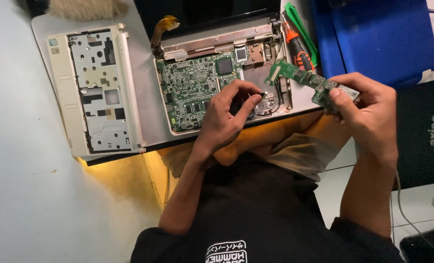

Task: Cleaning a laptop motherboard with a brush and attempting to install a small internal electronic component.

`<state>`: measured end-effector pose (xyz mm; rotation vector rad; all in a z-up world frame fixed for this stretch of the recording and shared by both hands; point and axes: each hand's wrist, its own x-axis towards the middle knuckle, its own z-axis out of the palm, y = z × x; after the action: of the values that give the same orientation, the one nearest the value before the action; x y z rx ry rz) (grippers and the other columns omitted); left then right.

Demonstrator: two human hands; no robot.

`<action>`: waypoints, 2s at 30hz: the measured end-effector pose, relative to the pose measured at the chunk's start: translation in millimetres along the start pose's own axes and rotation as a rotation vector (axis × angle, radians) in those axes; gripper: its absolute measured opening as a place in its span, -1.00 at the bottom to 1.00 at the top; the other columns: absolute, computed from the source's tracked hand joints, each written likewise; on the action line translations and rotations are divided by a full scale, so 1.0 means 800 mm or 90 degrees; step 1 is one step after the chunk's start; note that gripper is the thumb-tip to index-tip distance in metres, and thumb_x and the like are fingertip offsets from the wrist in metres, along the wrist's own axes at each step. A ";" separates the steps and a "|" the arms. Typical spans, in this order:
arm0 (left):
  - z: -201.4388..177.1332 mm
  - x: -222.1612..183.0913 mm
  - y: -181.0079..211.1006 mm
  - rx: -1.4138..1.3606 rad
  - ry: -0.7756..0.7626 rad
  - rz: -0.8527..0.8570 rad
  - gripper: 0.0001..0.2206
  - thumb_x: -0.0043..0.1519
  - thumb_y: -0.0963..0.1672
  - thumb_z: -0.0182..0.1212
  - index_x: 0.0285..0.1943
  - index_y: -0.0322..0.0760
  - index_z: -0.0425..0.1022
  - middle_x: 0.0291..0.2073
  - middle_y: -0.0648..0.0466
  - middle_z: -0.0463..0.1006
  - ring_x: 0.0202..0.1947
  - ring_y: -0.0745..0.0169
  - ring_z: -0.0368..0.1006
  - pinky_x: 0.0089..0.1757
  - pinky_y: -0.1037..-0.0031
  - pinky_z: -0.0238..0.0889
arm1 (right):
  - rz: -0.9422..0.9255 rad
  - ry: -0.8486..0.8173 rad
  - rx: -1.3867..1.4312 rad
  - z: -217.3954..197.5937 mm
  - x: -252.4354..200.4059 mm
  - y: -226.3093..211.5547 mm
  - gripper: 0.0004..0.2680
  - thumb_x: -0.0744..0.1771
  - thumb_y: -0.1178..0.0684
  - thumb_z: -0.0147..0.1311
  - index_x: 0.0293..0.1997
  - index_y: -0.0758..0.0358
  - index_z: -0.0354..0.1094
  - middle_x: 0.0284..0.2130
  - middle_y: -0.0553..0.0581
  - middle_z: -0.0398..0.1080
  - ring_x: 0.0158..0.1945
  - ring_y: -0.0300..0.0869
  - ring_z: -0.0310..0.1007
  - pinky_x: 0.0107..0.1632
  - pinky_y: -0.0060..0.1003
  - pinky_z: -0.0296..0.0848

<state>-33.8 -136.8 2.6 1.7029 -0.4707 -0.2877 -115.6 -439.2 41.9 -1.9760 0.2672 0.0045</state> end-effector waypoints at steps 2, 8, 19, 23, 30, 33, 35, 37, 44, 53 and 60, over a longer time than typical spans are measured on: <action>0.000 0.001 -0.001 -0.006 -0.007 0.001 -0.93 0.58 -0.12 0.30 0.15 -0.14 0.61 -0.17 0.18 0.69 -0.27 0.40 0.52 -0.25 0.57 0.35 | 0.012 0.030 0.010 -0.009 0.004 -0.010 -0.87 0.55 0.20 0.29 0.21 0.47 0.60 -0.24 0.18 0.53 -0.40 -0.27 0.41 -0.36 -0.45 0.43; 0.000 0.001 -0.014 0.042 -0.039 0.033 -0.90 0.59 -0.09 0.27 0.17 -0.14 0.56 -0.10 0.12 0.65 -0.14 0.27 0.55 -0.10 0.45 0.43 | -0.161 -0.015 -0.095 -0.014 0.036 -0.025 -0.72 0.59 0.24 0.43 -0.22 0.38 0.41 -0.24 0.14 0.36 -0.17 -0.18 0.26 -0.08 -0.26 0.22; -0.007 -0.001 -0.015 0.073 -0.102 0.042 -0.87 0.64 -0.07 0.15 0.28 -0.09 0.47 -0.01 0.10 0.71 -0.01 0.11 0.49 0.09 0.30 0.33 | -0.106 -0.140 0.103 0.089 0.113 -0.069 -0.88 0.57 0.18 0.26 0.08 0.27 0.33 -0.38 0.16 0.51 -0.46 -0.19 0.56 -0.37 -0.37 0.62; -0.005 0.000 -0.008 0.080 -0.103 0.027 -0.86 0.64 -0.05 0.14 0.25 -0.08 0.49 0.06 0.10 0.71 0.01 0.08 0.51 0.09 0.28 0.32 | -0.060 -0.148 0.108 0.115 0.126 -0.057 -0.79 0.54 0.13 0.34 -0.02 0.15 0.25 -0.25 0.11 0.64 -0.50 -0.31 0.46 -0.53 -0.45 0.42; 0.000 -0.001 -0.010 0.072 -0.055 0.036 -0.87 0.63 -0.05 0.18 0.24 -0.10 0.49 0.02 0.13 0.75 -0.02 0.12 0.57 0.11 0.31 0.34 | 0.004 -0.202 0.186 0.115 0.116 -0.034 -0.83 0.58 -0.07 0.12 0.16 0.20 0.48 -0.22 -0.01 0.52 -0.26 -0.37 0.49 -0.19 -0.52 0.49; 0.002 0.002 -0.011 0.047 -0.018 0.059 -0.90 0.63 -0.08 0.24 0.24 -0.09 0.53 -0.08 0.09 0.77 -0.09 0.04 0.67 0.10 0.27 0.43 | -0.004 -0.206 0.226 0.104 0.100 -0.018 -0.74 0.58 -0.05 0.04 0.17 0.35 0.59 -0.05 0.18 0.61 -0.06 -0.24 0.63 0.01 -0.38 0.65; 0.005 0.003 -0.014 0.022 0.001 0.083 -0.93 0.64 -0.10 0.26 0.23 -0.07 0.55 -0.22 0.05 0.76 -0.21 -0.03 0.70 0.06 0.24 0.44 | -0.030 -0.198 0.230 0.098 0.088 -0.012 -0.77 0.56 0.03 0.11 0.20 0.42 0.61 -0.08 0.31 0.61 -0.01 -0.13 0.69 0.08 -0.23 0.73; 0.007 0.003 -0.018 0.039 0.015 0.087 -0.93 0.63 -0.10 0.27 0.23 -0.05 0.56 -0.23 0.09 0.76 -0.20 -0.01 0.71 0.05 0.27 0.46 | -0.029 -0.220 0.243 0.092 0.076 -0.020 -0.69 0.53 0.00 0.10 0.38 0.42 0.58 0.07 0.28 0.65 0.16 -0.15 0.61 0.27 -0.10 0.68; 0.010 0.000 -0.021 0.049 0.033 0.092 -0.93 0.62 -0.11 0.28 0.22 -0.05 0.59 -0.25 0.05 0.73 -0.14 -0.07 0.75 0.06 0.20 0.51 | -0.079 -0.185 0.185 0.089 0.037 -0.008 -0.74 0.54 0.15 0.14 0.39 0.45 0.58 0.29 0.42 0.64 0.39 -0.02 0.58 0.45 0.02 0.57; 0.012 0.001 -0.025 0.047 0.038 0.102 -0.91 0.63 -0.11 0.25 0.22 -0.09 0.63 -0.22 0.02 0.73 -0.12 -0.03 0.72 0.08 0.17 0.53 | -0.176 -0.155 0.187 0.101 0.013 0.002 -0.67 0.49 0.33 0.15 0.49 0.69 0.42 0.38 0.63 0.50 0.40 0.21 0.57 0.28 0.17 0.69; 0.008 0.002 -0.039 -0.033 0.030 0.141 -0.92 0.61 -0.15 0.29 0.20 -0.14 0.66 -0.12 0.04 0.64 -0.17 0.14 0.61 -0.10 0.28 0.54 | -0.226 0.041 0.195 0.114 0.010 0.018 -0.76 0.61 0.25 0.04 0.44 0.69 0.46 0.03 0.52 0.45 0.01 0.20 0.71 0.04 0.20 0.83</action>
<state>-30.7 -139.0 -29.0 1.5874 -0.6069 -0.0985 -99.3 -363.4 -9.5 -1.6953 -0.0434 -0.3117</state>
